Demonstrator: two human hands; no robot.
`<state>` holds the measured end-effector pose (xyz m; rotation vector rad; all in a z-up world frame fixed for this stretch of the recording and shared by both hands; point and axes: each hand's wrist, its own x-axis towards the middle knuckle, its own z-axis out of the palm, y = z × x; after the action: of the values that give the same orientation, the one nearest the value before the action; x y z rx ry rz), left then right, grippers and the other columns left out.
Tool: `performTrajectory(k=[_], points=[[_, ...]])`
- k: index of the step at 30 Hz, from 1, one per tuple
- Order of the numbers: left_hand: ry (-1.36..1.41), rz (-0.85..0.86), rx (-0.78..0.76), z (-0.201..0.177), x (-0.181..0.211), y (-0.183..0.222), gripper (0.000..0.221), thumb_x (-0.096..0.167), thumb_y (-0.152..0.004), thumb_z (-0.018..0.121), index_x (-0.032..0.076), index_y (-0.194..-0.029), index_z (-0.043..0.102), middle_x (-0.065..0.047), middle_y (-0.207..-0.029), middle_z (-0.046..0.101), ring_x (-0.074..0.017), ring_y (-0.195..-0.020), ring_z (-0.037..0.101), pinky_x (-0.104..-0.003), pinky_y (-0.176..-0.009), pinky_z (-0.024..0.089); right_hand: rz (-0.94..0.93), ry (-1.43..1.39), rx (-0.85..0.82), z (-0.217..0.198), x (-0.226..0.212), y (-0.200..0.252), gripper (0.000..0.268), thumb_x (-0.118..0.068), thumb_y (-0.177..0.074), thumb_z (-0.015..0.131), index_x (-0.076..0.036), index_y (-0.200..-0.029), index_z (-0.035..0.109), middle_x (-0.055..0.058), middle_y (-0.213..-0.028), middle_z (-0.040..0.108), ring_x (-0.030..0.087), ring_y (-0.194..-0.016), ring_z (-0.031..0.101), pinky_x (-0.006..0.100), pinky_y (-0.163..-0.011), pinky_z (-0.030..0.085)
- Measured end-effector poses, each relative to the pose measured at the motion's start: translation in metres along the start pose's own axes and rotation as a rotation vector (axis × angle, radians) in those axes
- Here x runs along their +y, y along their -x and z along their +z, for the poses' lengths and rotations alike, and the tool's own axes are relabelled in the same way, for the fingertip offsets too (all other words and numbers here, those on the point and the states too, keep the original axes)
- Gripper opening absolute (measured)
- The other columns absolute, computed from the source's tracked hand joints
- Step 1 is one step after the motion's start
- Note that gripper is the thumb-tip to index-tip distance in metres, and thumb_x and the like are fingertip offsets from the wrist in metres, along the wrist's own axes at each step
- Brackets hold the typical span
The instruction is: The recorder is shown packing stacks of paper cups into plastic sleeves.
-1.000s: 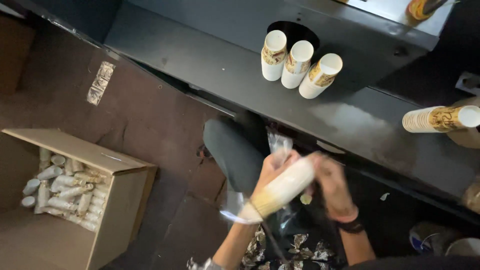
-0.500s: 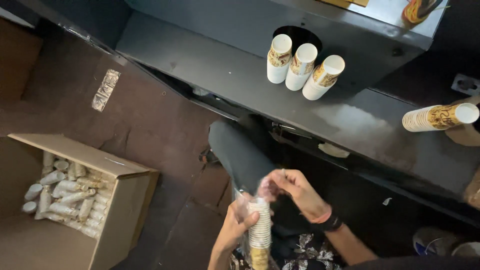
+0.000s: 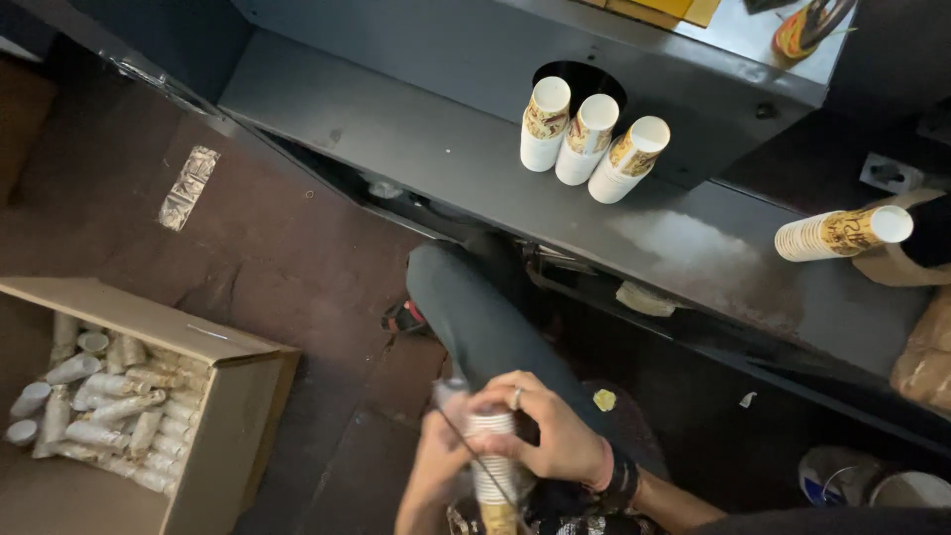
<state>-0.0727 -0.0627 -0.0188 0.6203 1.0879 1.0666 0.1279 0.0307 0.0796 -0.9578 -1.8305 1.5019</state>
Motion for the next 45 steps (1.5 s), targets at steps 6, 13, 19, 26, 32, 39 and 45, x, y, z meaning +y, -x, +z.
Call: performTrajectory(k=[6,13,19,26,32,39,45], points=[[0.435,0.286,-0.102,-0.223,0.026,0.060,0.061,0.049,-0.098,0.053,0.010,-0.145,0.045,-0.012,-0.128,0.069,-0.0299,-0.111,0.064,-0.058,-0.102,0.044,-0.160,-0.017,0.157,-0.012,-0.004,-0.012,0.050,-0.034,-0.095,0.072,-0.003,-0.132,0.061,0.015,-0.124,0.068,0.026,-0.125,0.061,0.039,-0.109,0.045],[0.451,0.388,0.431,-0.118,0.052,0.068,0.047,0.036,-0.113,0.050,0.010,-0.152,0.053,-0.016,-0.134,0.064,-0.0214,-0.085,0.067,-0.053,-0.077,0.050,0.201,-0.400,0.192,-0.013,0.030,-0.001,0.033,-0.020,-0.098,0.068,-0.002,-0.126,0.068,0.007,-0.105,0.074,0.015,-0.104,0.068,0.031,-0.098,0.052],[-0.485,0.245,0.332,0.065,0.055,-0.019,0.058,0.001,-0.086,0.065,0.000,-0.142,0.053,-0.012,-0.107,0.076,-0.0150,-0.082,0.071,-0.030,-0.076,0.059,0.170,-0.218,0.152,0.002,-0.003,-0.002,0.038,-0.014,-0.089,0.073,-0.003,-0.125,0.066,0.005,-0.104,0.072,0.012,-0.092,0.068,0.028,-0.084,0.054],[-0.368,0.097,0.079,0.092,0.065,-0.021,0.066,0.000,-0.085,0.065,0.008,-0.148,0.044,-0.007,-0.101,0.077,-0.0105,-0.094,0.072,-0.025,-0.083,0.057,0.074,-0.074,0.295,-0.009,0.026,0.009,0.013,-0.012,-0.086,0.079,-0.001,-0.089,0.073,0.003,-0.082,0.075,0.010,-0.076,0.069,0.026,-0.070,0.055],[-0.147,0.096,-0.034,0.066,0.032,-0.021,0.030,0.017,-0.093,0.077,0.001,-0.114,0.064,-0.005,-0.093,0.071,-0.0069,-0.080,0.062,-0.022,-0.073,0.050,0.276,-0.340,0.241,-0.011,0.037,0.010,0.015,-0.014,-0.087,0.079,0.000,-0.088,0.075,0.004,-0.077,0.075,0.007,-0.071,0.066,0.024,-0.065,0.054],[0.062,0.012,0.262,0.064,0.006,-0.031,0.029,0.029,-0.104,0.059,0.004,-0.090,0.064,0.001,-0.058,0.056,-0.0033,-0.042,0.040,-0.020,-0.039,0.027,0.139,-0.223,0.287,-0.014,0.053,0.016,0.021,-0.019,-0.094,0.074,0.001,-0.088,0.074,0.003,-0.075,0.072,0.006,-0.069,0.063,0.023,-0.063,0.050],[-0.060,0.065,0.240,0.090,0.035,-0.033,0.024,0.027,-0.093,0.071,0.004,-0.095,0.066,0.001,-0.069,0.061,-0.0042,-0.056,0.048,-0.020,-0.050,0.035,0.242,-0.269,0.291,-0.023,0.050,0.012,0.021,-0.017,-0.099,0.067,0.000,-0.090,0.075,0.004,-0.073,0.069,0.008,-0.070,0.062,0.024,-0.065,0.050]])
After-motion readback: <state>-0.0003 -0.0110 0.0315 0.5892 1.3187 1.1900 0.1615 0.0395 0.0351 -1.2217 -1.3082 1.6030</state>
